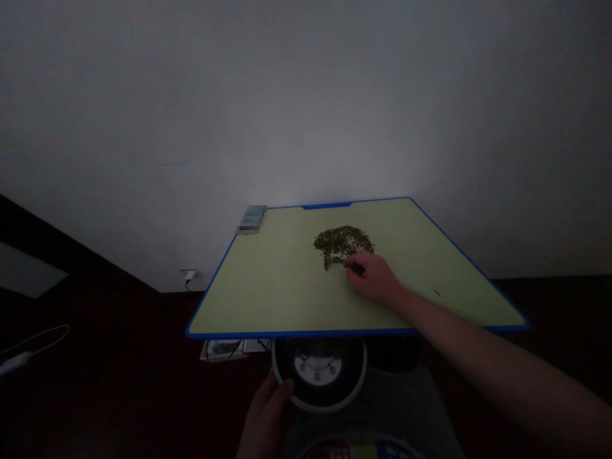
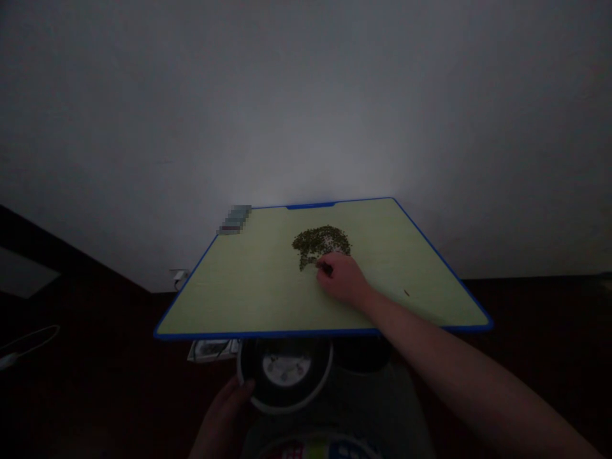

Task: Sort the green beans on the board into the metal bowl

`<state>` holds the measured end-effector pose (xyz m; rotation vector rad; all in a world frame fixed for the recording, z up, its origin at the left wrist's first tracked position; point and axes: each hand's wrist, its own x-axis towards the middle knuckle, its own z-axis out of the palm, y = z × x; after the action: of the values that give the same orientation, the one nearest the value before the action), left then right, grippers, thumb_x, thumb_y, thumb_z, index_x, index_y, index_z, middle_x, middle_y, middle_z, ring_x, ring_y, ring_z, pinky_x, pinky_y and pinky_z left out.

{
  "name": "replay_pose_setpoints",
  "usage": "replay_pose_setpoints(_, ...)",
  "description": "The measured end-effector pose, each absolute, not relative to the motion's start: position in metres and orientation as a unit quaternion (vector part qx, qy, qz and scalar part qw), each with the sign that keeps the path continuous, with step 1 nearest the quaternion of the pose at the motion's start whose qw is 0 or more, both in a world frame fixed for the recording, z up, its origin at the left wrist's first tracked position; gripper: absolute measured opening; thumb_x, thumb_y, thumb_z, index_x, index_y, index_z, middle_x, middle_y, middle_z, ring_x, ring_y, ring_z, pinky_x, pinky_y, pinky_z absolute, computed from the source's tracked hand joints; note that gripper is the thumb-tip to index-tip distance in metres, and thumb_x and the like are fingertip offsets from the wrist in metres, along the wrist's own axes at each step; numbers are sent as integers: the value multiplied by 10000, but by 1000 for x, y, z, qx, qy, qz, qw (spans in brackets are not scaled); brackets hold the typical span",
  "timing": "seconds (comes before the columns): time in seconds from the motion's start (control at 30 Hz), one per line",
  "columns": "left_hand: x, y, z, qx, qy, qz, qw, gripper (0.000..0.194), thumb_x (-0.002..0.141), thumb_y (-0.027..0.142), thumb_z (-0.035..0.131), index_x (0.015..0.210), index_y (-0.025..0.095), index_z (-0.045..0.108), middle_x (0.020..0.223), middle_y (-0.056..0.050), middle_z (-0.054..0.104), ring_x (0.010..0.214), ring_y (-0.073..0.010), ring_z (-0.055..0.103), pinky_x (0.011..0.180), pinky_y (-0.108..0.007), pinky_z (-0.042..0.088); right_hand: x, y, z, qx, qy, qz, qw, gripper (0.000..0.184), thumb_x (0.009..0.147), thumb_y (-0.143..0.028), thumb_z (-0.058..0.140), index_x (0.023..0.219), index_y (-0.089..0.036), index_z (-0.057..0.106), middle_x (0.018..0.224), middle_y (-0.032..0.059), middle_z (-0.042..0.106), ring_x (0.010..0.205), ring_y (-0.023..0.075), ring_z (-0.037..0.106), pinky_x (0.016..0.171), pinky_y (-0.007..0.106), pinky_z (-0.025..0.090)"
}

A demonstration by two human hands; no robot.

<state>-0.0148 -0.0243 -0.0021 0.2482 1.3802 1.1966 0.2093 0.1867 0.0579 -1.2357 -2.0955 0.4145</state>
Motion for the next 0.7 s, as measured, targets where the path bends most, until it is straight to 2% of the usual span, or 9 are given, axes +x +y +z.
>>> replay_pose_setpoints(0.3,-19,-26,-2,76,576,529,619,481,589,359,827,1013,158,719,965,-131,807,1028,-361,713,866,-430,548,207,185,57,-473,-808,132,325,125,736,-156,538,755,-175,660,718,46,644,661,164,547,649,280,398)
replay_pose_setpoints(0.53,-18,-25,2,67,563,540,622,240,609,332,816,808,213,753,835,-94,815,992,-370,726,852,-446,561,207,185,57,-494,-794,115,336,91,722,-151,543,687,-186,619,664,29,621,626,154,529,611,264,371)
replay_pose_setpoints(0.7,-16,-23,5,62,569,535,621,324,609,318,820,897,189,747,797,-88,812,961,-363,738,822,-429,578,207,186,56,-516,-777,117,342,81,719,-165,546,700,-186,622,689,35,641,644,162,543,632,276,386)
